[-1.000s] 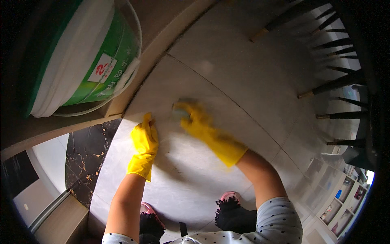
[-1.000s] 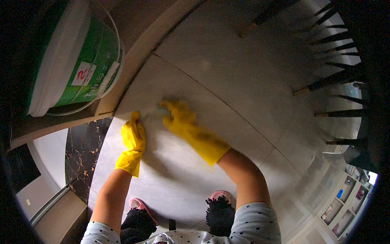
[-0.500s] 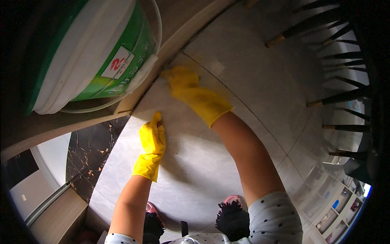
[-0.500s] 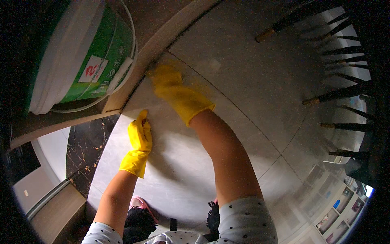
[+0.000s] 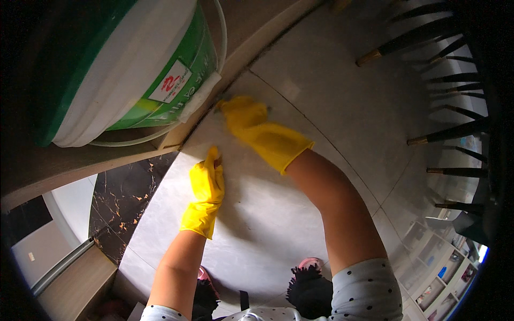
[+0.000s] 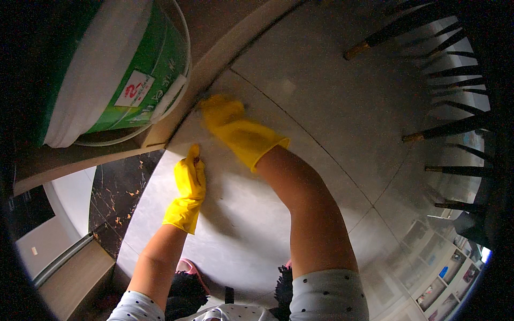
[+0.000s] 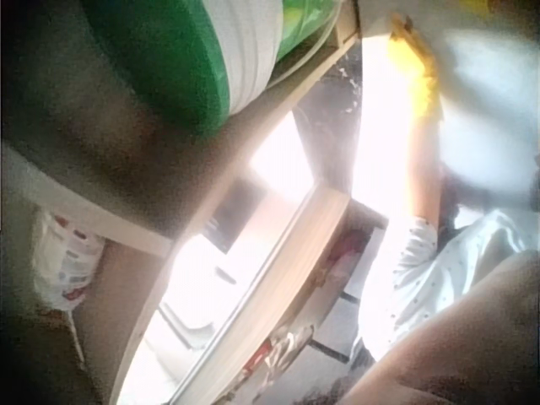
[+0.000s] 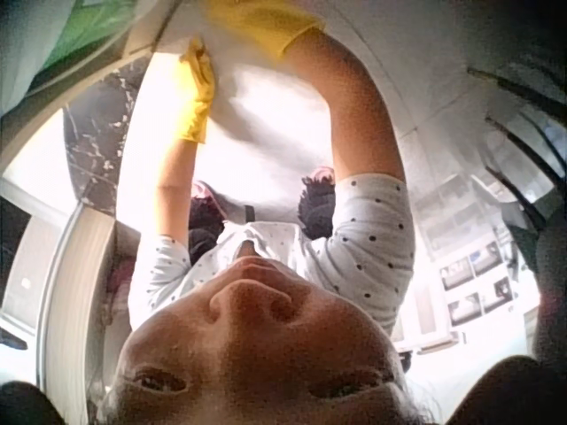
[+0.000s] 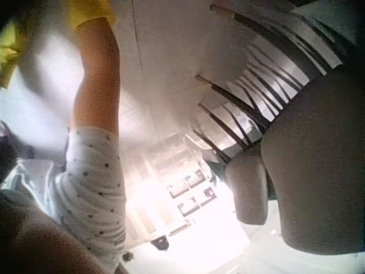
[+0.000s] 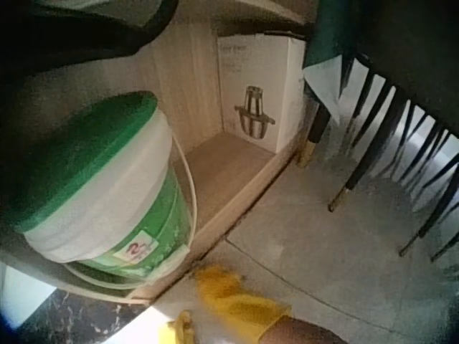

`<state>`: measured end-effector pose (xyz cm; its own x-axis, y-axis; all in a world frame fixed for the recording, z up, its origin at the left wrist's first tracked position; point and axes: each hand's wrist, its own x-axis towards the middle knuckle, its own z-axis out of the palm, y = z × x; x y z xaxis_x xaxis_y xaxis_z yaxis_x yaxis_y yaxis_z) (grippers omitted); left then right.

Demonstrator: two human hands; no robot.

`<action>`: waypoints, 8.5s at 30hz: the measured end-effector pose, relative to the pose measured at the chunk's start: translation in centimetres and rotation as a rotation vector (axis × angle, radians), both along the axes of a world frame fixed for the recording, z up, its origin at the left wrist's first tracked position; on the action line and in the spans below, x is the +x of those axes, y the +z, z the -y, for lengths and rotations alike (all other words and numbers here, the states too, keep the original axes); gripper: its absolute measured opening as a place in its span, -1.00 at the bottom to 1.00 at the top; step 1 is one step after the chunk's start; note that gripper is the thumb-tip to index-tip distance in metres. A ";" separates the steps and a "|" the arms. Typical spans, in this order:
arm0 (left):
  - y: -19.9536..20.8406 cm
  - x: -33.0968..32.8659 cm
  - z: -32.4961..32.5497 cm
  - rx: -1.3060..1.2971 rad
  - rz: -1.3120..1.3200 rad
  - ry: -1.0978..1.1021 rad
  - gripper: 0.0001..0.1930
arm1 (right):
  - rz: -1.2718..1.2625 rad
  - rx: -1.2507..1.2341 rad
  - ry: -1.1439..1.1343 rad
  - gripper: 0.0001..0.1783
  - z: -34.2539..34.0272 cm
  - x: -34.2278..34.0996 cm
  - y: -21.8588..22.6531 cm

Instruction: The person kneels on the floor and uses a cloth and a scraper to clean the tiled surface. They wipe the floor with the cloth and use the scraper to remove stuck debris, then walk to another room.

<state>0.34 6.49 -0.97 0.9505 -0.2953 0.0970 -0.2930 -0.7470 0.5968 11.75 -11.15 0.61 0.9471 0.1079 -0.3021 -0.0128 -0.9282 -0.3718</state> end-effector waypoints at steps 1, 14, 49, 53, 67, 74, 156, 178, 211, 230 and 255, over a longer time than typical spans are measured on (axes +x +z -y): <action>0.0 0.1 0.2 -0.005 0.001 -0.008 -0.62 | -0.001 -0.031 -0.082 -0.52 1.8 1.1 0.1; 0.5 0.3 0.3 -0.015 0.006 -0.035 -0.63 | 0.002 -0.038 -0.241 -0.61 5.0 3.3 1.0; 3.4 -10.1 -14.7 -0.826 -0.262 0.442 -0.57 | 0.117 0.471 0.089 -0.57 -1.8 -16.9 0.4; 4.3 -11.2 -13.7 -0.841 -0.273 0.441 -0.59 | 0.172 0.183 -0.260 -0.67 -1.1 -7.8 1.1; 6.0 -10.8 -11.9 -0.880 -0.318 0.391 -0.64 | 0.101 0.411 0.429 -0.78 -4.8 -19.6 -1.2; 6.3 -11.6 -11.1 -0.887 -0.325 0.265 -0.65 | 0.062 0.611 0.081 -0.73 -1.9 -22.7 2.5; 8.9 -16.3 -14.8 -0.603 -1.325 0.063 -0.73 | 0.376 0.490 -0.991 -0.55 -7.3 -40.9 -0.5; 6.5 -17.0 -19.1 0.296 -0.655 -0.548 -0.79 | 0.521 0.103 -0.910 -0.54 -1.2 -34.8 -3.3; 5.7 -16.0 -16.8 -0.500 -1.477 0.086 -0.74 | -0.092 0.983 -0.771 -0.60 -2.6 -31.3 5.2; 5.9 -16.6 -14.3 -0.404 -1.503 -0.099 -0.56 | 0.145 0.565 -0.695 -0.49 -5.5 -32.6 1.7; 2.7 -23.1 -10.0 -0.561 -1.905 0.157 -0.61 | 0.065 0.574 -0.875 -0.58 -5.3 -38.4 -0.7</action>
<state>-22.76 16.47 1.74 -0.0677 -0.5167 -0.8535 0.9264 -0.3502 0.1385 -26.65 -5.89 -0.05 0.7764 -0.5115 -0.3680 -0.5586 -0.2884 -0.7777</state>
